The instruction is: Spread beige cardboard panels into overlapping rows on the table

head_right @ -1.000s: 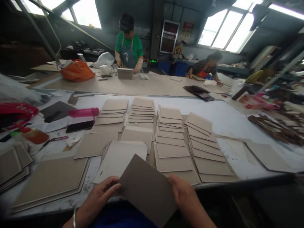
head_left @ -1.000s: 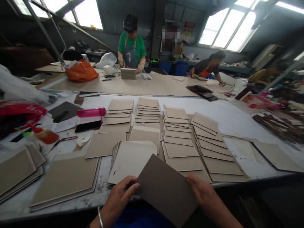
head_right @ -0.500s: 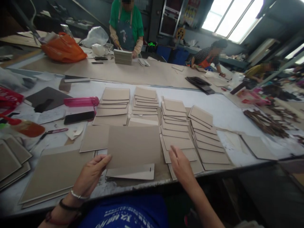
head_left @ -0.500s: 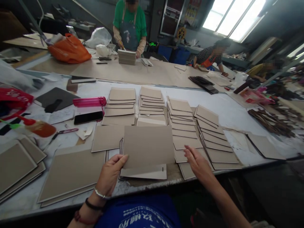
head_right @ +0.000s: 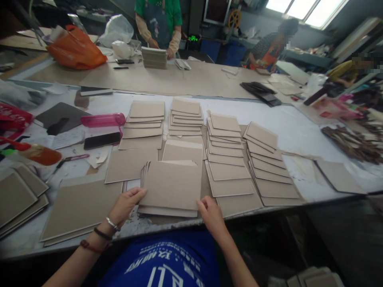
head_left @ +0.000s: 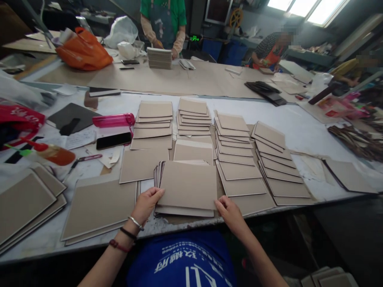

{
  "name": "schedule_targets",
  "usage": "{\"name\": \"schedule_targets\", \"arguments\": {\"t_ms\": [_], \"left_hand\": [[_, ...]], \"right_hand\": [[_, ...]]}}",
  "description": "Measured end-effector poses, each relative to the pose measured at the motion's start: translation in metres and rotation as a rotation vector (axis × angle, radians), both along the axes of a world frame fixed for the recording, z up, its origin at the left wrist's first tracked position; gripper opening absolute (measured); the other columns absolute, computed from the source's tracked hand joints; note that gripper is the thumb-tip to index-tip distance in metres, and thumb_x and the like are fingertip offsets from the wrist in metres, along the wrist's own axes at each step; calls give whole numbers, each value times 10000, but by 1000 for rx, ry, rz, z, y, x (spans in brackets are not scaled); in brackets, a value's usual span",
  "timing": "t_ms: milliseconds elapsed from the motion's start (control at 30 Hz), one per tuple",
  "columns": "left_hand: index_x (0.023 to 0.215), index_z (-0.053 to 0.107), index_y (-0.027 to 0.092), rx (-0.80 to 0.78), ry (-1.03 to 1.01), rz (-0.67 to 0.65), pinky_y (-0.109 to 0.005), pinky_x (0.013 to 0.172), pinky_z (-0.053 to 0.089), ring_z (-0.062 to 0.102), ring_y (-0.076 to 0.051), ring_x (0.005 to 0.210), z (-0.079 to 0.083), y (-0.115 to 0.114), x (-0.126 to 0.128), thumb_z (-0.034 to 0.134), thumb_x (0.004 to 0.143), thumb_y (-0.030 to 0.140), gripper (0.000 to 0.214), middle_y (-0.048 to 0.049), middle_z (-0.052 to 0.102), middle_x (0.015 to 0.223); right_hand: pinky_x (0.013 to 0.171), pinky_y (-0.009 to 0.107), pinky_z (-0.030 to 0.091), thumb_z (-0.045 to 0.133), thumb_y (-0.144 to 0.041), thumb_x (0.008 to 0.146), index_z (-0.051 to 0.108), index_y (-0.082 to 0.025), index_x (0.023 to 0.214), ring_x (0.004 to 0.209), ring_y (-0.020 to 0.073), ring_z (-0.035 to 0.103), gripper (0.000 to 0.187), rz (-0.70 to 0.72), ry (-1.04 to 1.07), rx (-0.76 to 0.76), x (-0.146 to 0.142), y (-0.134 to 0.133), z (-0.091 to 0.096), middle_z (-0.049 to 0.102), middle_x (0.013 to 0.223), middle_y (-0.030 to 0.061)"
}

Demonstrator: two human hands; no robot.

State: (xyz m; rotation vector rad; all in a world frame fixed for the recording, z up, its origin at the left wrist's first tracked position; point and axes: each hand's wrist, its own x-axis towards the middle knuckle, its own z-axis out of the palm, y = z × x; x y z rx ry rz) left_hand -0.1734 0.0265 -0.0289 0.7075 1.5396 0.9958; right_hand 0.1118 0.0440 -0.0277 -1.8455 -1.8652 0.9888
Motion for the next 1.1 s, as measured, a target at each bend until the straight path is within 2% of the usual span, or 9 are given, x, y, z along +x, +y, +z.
{"name": "schedule_targets", "arguments": {"t_ms": [200,433,667,933,1100], "left_hand": [[594,453,205,57,525,-255,-250,545,290,392,-135,549,-9,0,-6,455,688,548,356,45,400,519],[661,385,229,-6,817,-479,-260,597,304,467,-165,617,-10,-3,-9,309,816,393,238,12,467,612],[691,401,224,-72,901,-554,-244,615,318,503,-167,662,-9,-1,-9,325,865,331,218,-1,509,652],[691,398,214,-85,869,-516,-236,603,294,476,-150,644,-12,0,-9,379,867,300,197,14,487,641],[679,392,209,-85,850,-480,-235,582,277,456,-143,614,-17,-1,-10,406,854,290,193,23,462,616]], "right_hand": [[557,273,363,347,-453,808,381,-240,617,552,171,489,288,-20,-37,-12,-6,-14,-10,492,536,-14],[562,280,371,339,-448,801,358,-244,627,537,174,493,268,-10,-60,-38,-7,-19,-16,486,525,-14],[527,268,366,339,-467,790,355,-240,610,527,164,494,290,-18,-42,-53,-9,-22,-24,463,533,-16],[523,257,385,350,-498,775,366,-238,603,526,156,492,312,-32,13,-76,-7,-22,-34,467,531,-18],[559,270,391,353,-496,774,378,-235,610,525,160,511,309,-24,-26,-113,-6,-22,-34,486,521,-22]]}}
